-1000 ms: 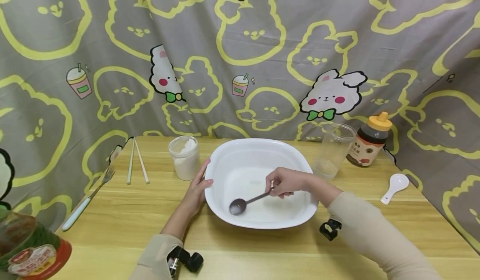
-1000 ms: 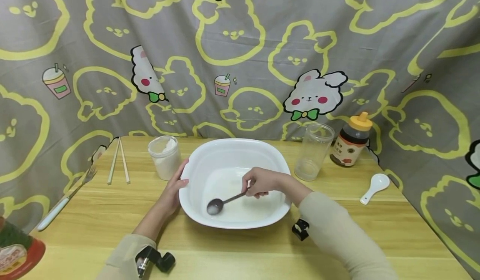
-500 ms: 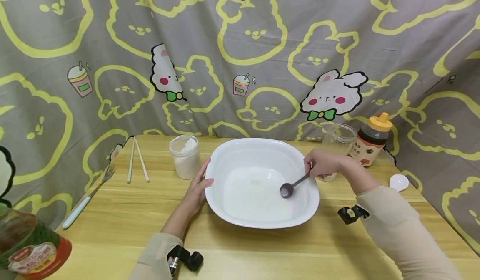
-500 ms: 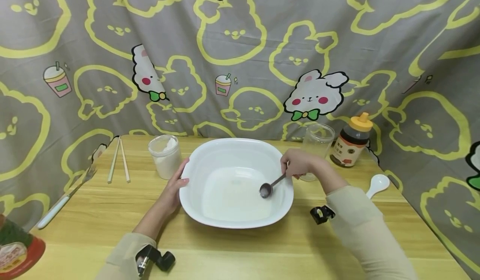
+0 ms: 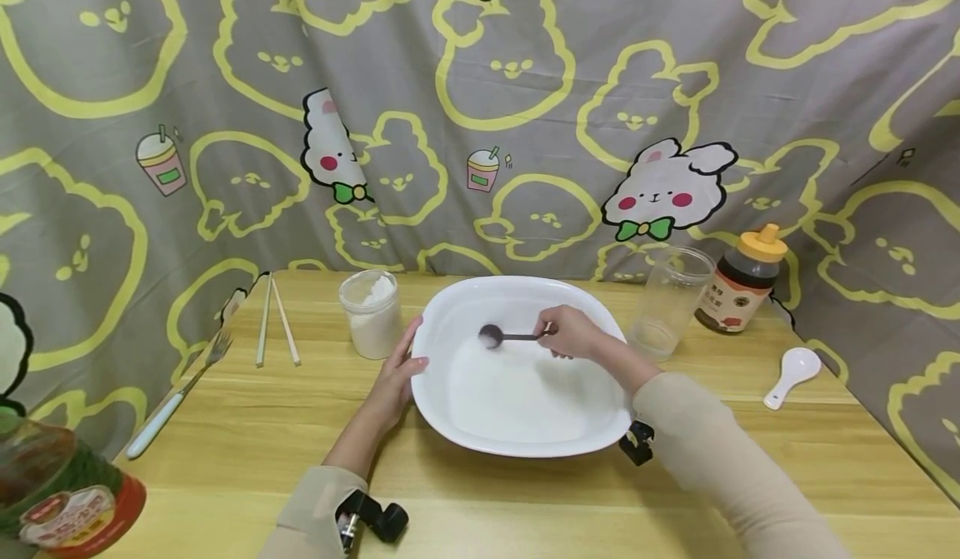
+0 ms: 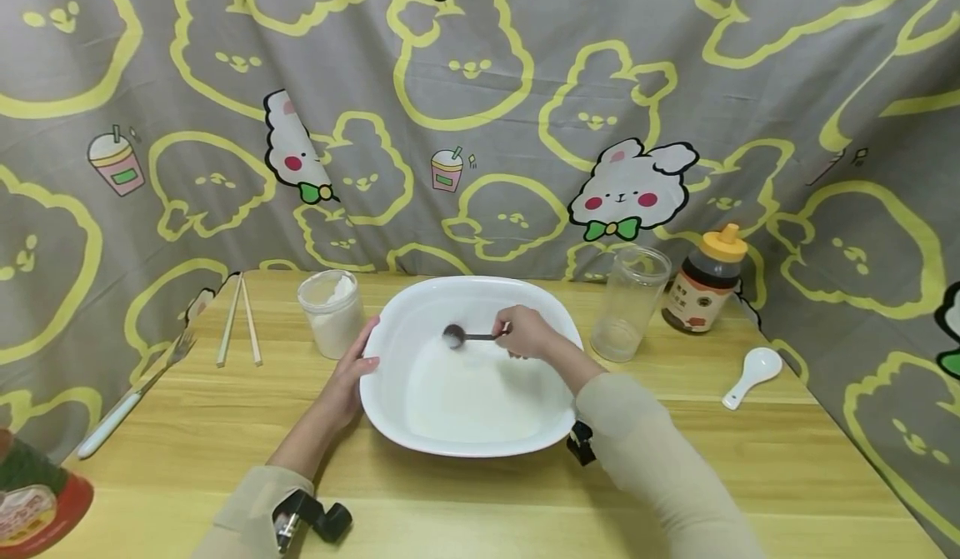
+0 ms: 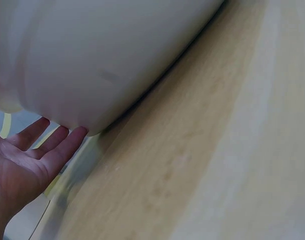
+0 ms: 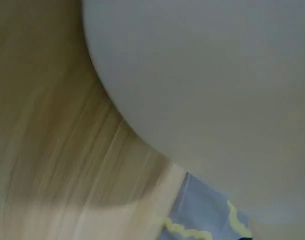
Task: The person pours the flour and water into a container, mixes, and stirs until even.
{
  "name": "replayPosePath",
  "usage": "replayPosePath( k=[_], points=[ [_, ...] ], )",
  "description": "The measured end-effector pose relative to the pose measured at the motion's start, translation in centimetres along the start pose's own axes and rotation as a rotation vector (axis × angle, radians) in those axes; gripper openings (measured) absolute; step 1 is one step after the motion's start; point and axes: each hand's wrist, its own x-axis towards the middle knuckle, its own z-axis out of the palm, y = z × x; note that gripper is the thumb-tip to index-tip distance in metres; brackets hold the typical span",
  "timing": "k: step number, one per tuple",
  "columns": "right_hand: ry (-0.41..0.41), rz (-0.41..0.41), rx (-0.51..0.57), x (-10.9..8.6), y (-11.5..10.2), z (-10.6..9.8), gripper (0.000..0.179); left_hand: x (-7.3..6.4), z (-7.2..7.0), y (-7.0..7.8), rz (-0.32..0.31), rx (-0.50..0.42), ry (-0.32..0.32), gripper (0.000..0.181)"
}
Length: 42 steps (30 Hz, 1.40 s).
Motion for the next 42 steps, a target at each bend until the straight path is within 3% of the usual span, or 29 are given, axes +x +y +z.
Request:
replayPosePath(
  k=[4, 8, 12, 16, 22, 26, 31, 36, 39, 42],
  points=[
    [-0.095, -0.034, 0.091, 0.1, -0.7, 1.3, 0.008, 0.0, 0.0, 0.0, 0.010, -0.013, 0.010, 0.067],
    [-0.262, -0.074, 0.158, -0.7, -1.1, 1.5, 0.009, 0.0, -0.1, -0.1, 0.019, -0.028, 0.004, 0.067],
    [-0.417, -0.100, 0.159, -2.2, -0.9, 0.3, 0.009, 0.0, -0.1, -0.2, 0.011, -0.032, -0.011, 0.067],
    [-0.464, -0.085, 0.086, -3.9, -0.6, -2.2, 0.012, 0.0, -0.2, -0.3, 0.004, -0.019, -0.005, 0.067],
    [-0.341, -0.006, -0.085, -5.4, 0.0, -6.1, 0.015, 0.0, -0.3, -0.2, 0.009, -0.006, -0.014, 0.067],
    [-0.196, 0.021, -0.156, -4.9, 0.6, -6.6, 0.014, 0.0, -0.3, -0.1, 0.008, -0.001, -0.022, 0.066],
    [-0.084, 0.046, -0.101, -3.2, 1.0, -4.4, 0.008, 0.0, -0.3, -0.1, 0.015, 0.008, -0.025, 0.066],
    [-0.020, -0.004, -0.039, -1.3, 0.5, -1.1, 0.005, -0.1, -0.3, -0.1, 0.014, 0.000, -0.022, 0.066],
    [-0.047, -0.045, -0.002, -0.7, -0.2, 0.6, 0.006, 0.0, -0.2, -0.1, 0.018, -0.008, -0.024, 0.066],
    [-0.140, -0.078, 0.072, -0.9, -0.9, 1.4, 0.008, 0.0, -0.1, -0.1, 0.024, -0.020, -0.032, 0.066]
  ],
)
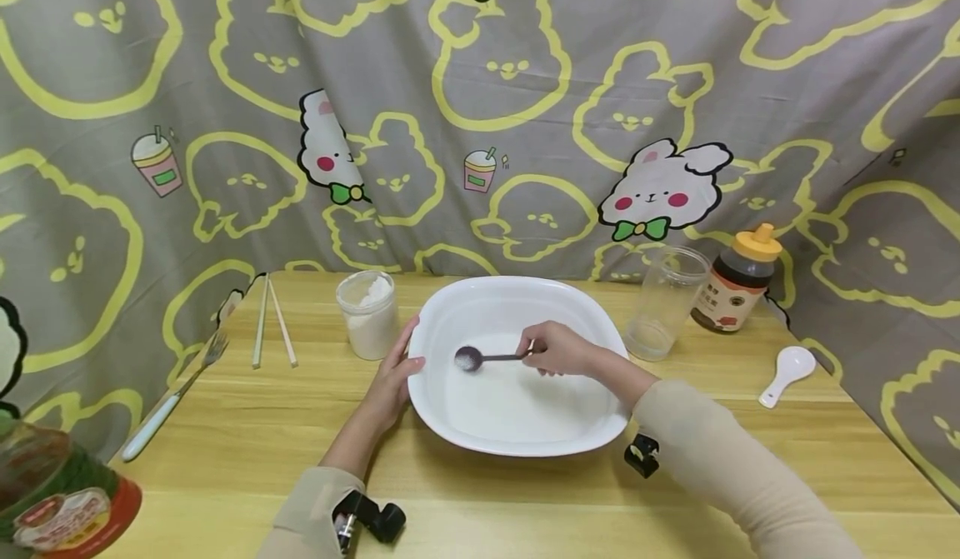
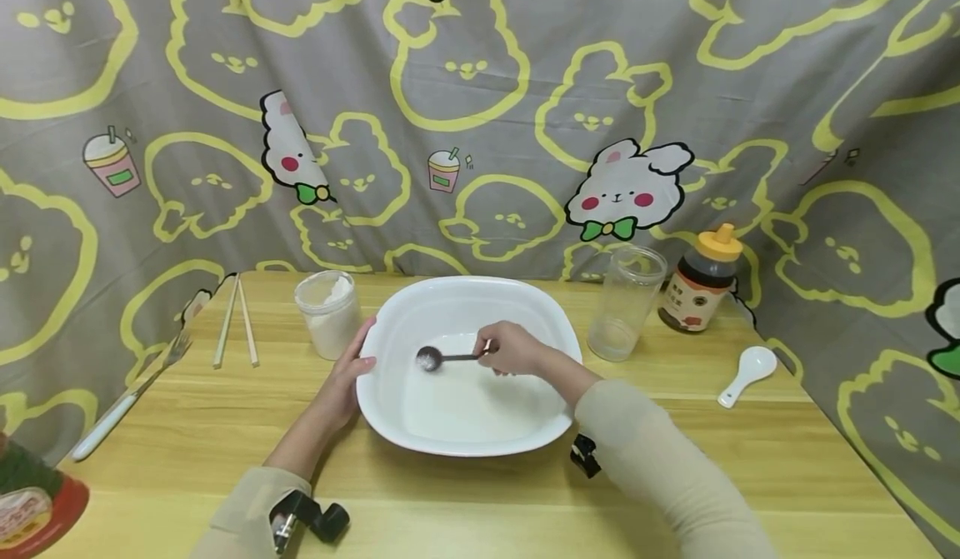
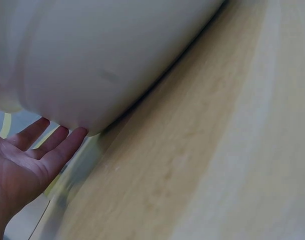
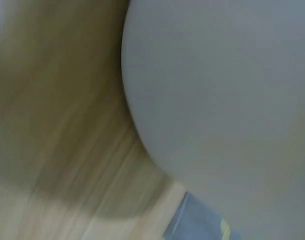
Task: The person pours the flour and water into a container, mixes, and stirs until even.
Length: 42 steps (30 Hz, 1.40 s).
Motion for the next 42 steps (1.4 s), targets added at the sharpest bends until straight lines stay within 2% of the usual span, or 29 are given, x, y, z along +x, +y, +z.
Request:
replayPosePath(
  k=[5, 9, 13, 18, 22, 26, 28, 31, 36, 39, 42],
  points=[
    [-0.201, -0.037, 0.070, -1.5, -0.3, -0.5, 0.010, 0.0, 0.1, 0.1, -0.008, -0.003, 0.008, 0.066],
    [-0.280, -0.017, 0.049, -3.5, -0.3, -2.3, 0.010, 0.0, 0.1, 0.2, -0.020, 0.010, 0.016, 0.065],
    [-0.259, 0.045, -0.050, -5.0, -0.3, -4.7, 0.013, 0.0, 0.0, 0.2, -0.031, 0.014, 0.020, 0.065],
    [-0.105, 0.112, -0.178, -5.4, 0.2, -6.6, 0.013, -0.1, 0.1, 0.3, -0.036, 0.011, 0.031, 0.065],
    [0.018, 0.155, -0.163, -4.4, 0.7, -6.0, 0.011, -0.1, 0.2, 0.3, -0.041, 0.009, 0.037, 0.065],
    [0.065, 0.102, -0.112, -2.9, 1.0, -4.0, 0.009, 0.0, 0.2, 0.2, -0.046, 0.012, 0.045, 0.064],
    [0.040, 0.055, -0.083, -2.3, 1.1, -3.1, 0.008, -0.1, 0.2, 0.2, -0.045, 0.011, 0.044, 0.064],
    [-0.048, 0.029, -0.001, -2.2, 1.0, -2.3, 0.007, -0.1, 0.2, 0.1, -0.043, 0.011, 0.041, 0.065],
    [-0.197, 0.040, 0.036, -3.6, 0.5, -3.2, 0.008, -0.1, 0.2, 0.1, -0.042, 0.017, 0.040, 0.065],
    [-0.199, 0.044, -0.028, -4.5, 0.1, -4.6, 0.011, 0.0, 0.1, 0.1, -0.041, 0.024, 0.042, 0.065],
    [-0.128, 0.079, -0.108, -5.0, 0.1, -5.9, 0.014, 0.0, 0.0, 0.1, -0.039, 0.026, 0.039, 0.065]
  ],
)
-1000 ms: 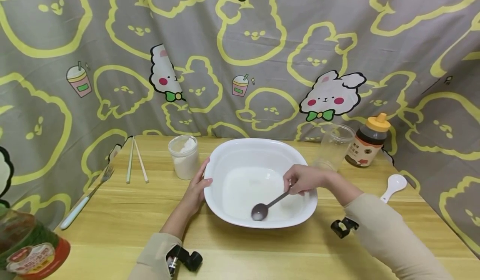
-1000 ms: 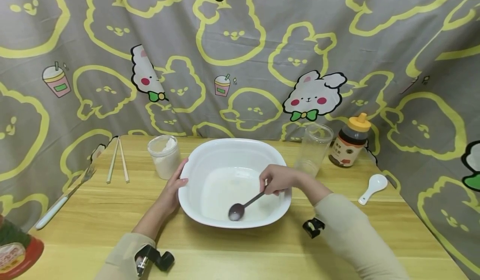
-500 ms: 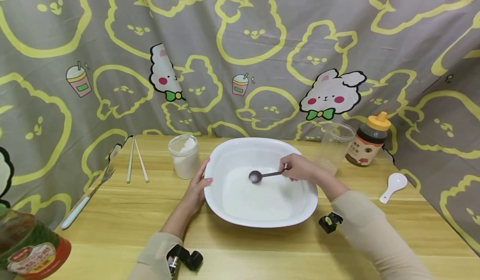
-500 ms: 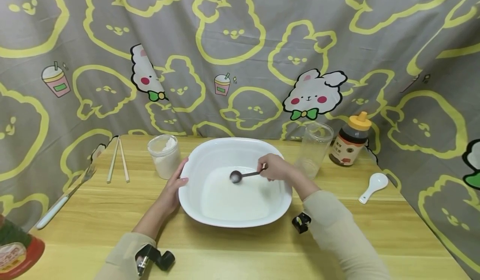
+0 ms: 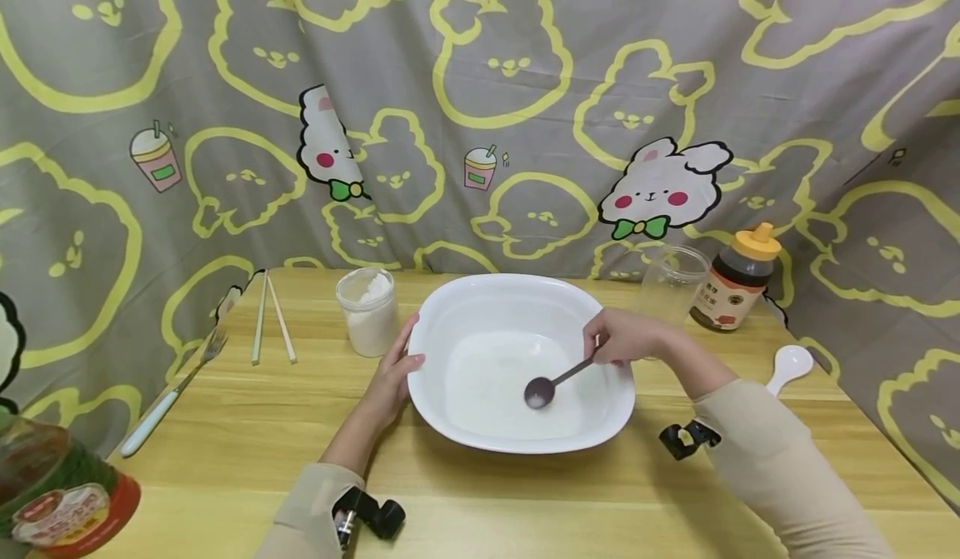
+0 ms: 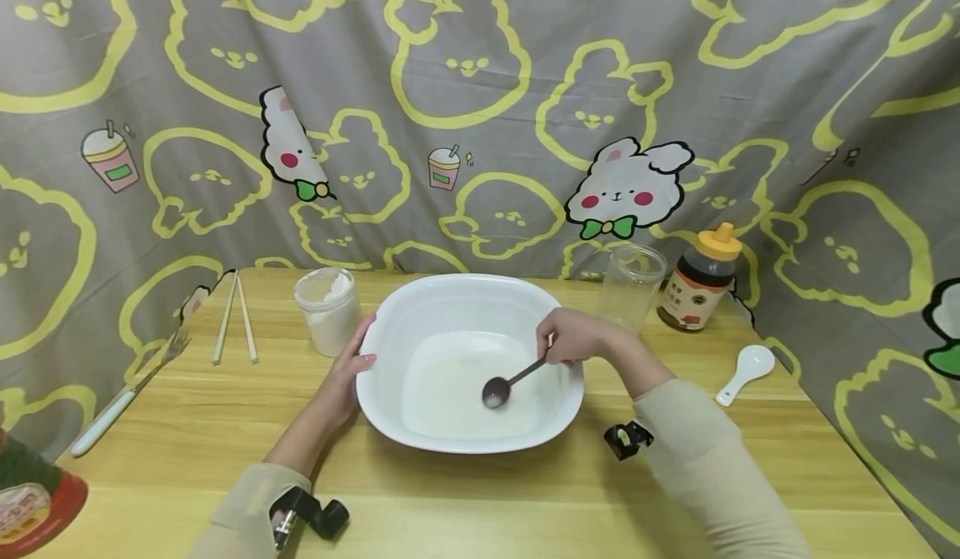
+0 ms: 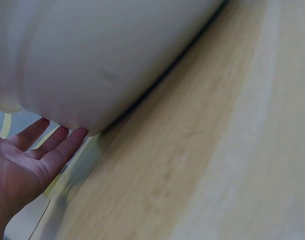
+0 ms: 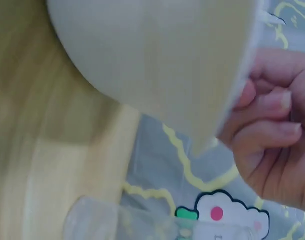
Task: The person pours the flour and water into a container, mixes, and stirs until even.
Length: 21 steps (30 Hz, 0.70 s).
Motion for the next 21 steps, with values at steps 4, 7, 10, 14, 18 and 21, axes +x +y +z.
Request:
replayPosePath(
  k=[4, 7, 10, 14, 18, 21],
  points=[
    [0.132, 0.077, -0.052, 0.4, 0.3, -0.3, 0.012, 0.0, 0.0, 0.1, 0.000, -0.002, -0.004, 0.065],
    [0.188, 0.107, -0.015, 1.4, 0.5, 0.5, 0.010, 0.0, 0.0, 0.1, -0.004, -0.010, -0.006, 0.065],
    [0.197, 0.057, 0.032, 2.5, 0.4, 1.8, 0.008, -0.1, 0.0, 0.0, -0.008, -0.014, -0.007, 0.065],
    [0.120, -0.032, 0.106, 3.4, 0.1, 3.2, 0.008, -0.1, 0.0, 0.0, 0.008, -0.022, -0.018, 0.065],
    [-0.011, -0.058, 0.154, 2.9, -0.5, 3.5, 0.009, -0.1, 0.0, 0.0, 0.022, -0.025, -0.031, 0.065],
    [-0.073, -0.069, 0.116, 1.9, -0.8, 2.7, 0.010, 0.0, -0.1, 0.0, 0.020, -0.020, -0.029, 0.066]
  ],
)
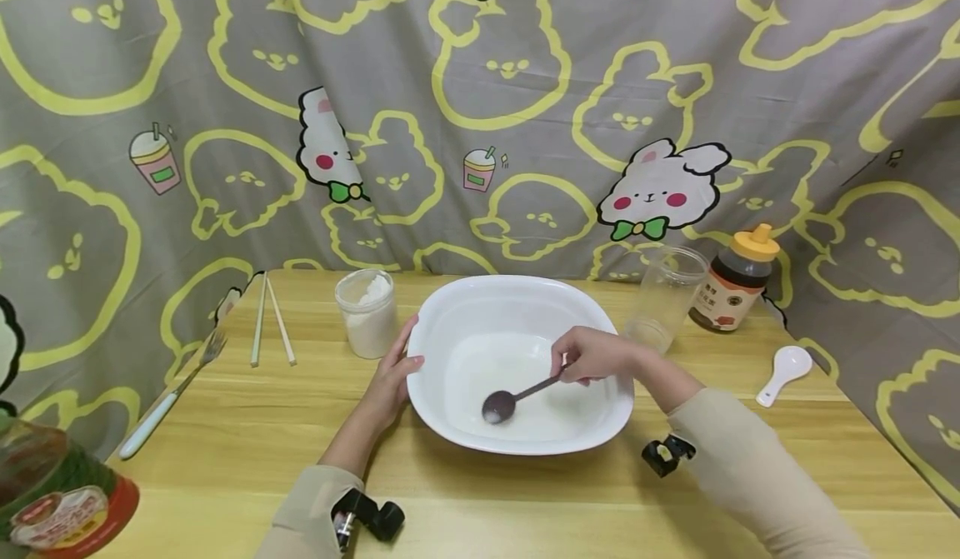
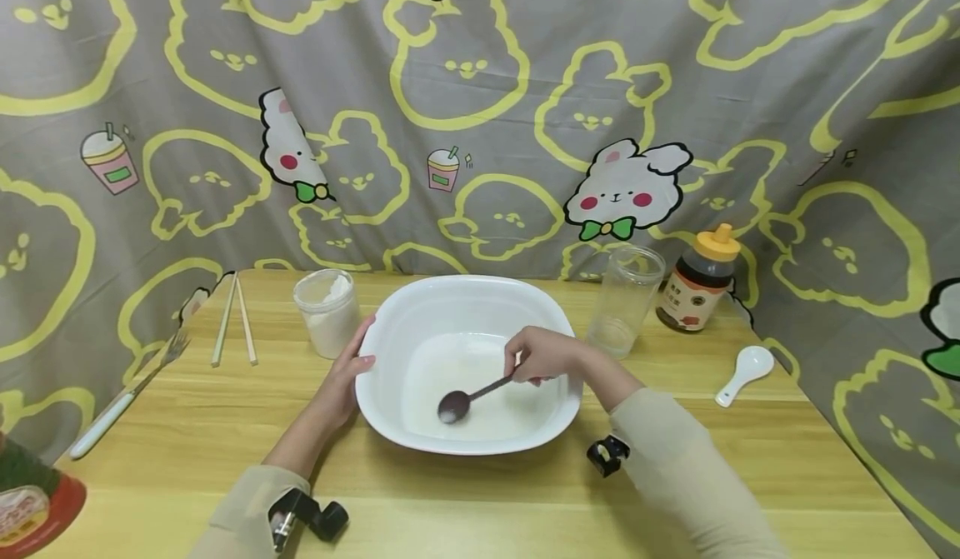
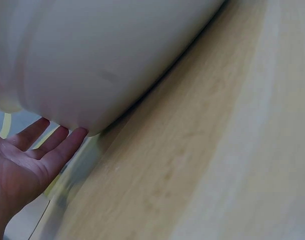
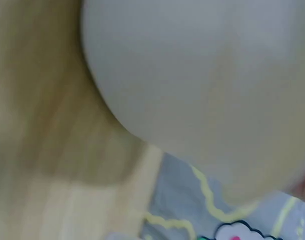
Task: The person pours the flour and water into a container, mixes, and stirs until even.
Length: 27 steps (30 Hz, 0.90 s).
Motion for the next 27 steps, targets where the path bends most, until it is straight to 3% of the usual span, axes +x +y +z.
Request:
replayPosePath(
  k=[3, 9, 13, 16, 19, 23, 27],
  points=[
    [0.004, 0.021, -0.085, -1.2, -0.4, -1.4, 0.013, 0.1, -0.1, 0.0, 0.001, 0.002, 0.003, 0.066],
    [0.143, 0.146, -0.221, -1.8, -0.2, -3.7, 0.013, 0.2, -0.1, -0.1, 0.003, -0.001, 0.004, 0.066],
    [0.245, 0.189, -0.188, -0.5, 0.7, -3.1, 0.011, 0.1, 0.0, -0.2, -0.002, -0.003, 0.005, 0.067],
    [0.293, 0.127, -0.125, 0.9, 1.3, -1.8, 0.008, 0.0, 0.1, -0.2, 0.001, 0.001, 0.007, 0.067],
    [0.264, 0.046, -0.020, 2.0, 1.4, -0.3, 0.008, 0.0, 0.1, -0.2, 0.004, -0.004, 0.003, 0.067],
    [0.136, -0.010, 0.089, 2.3, 1.1, 1.2, 0.010, -0.1, 0.1, -0.3, 0.003, -0.012, -0.003, 0.067],
    [-0.005, -0.061, 0.055, 1.3, 0.7, 1.2, 0.008, 0.0, 0.0, -0.3, 0.005, -0.014, 0.004, 0.067]
  ],
)
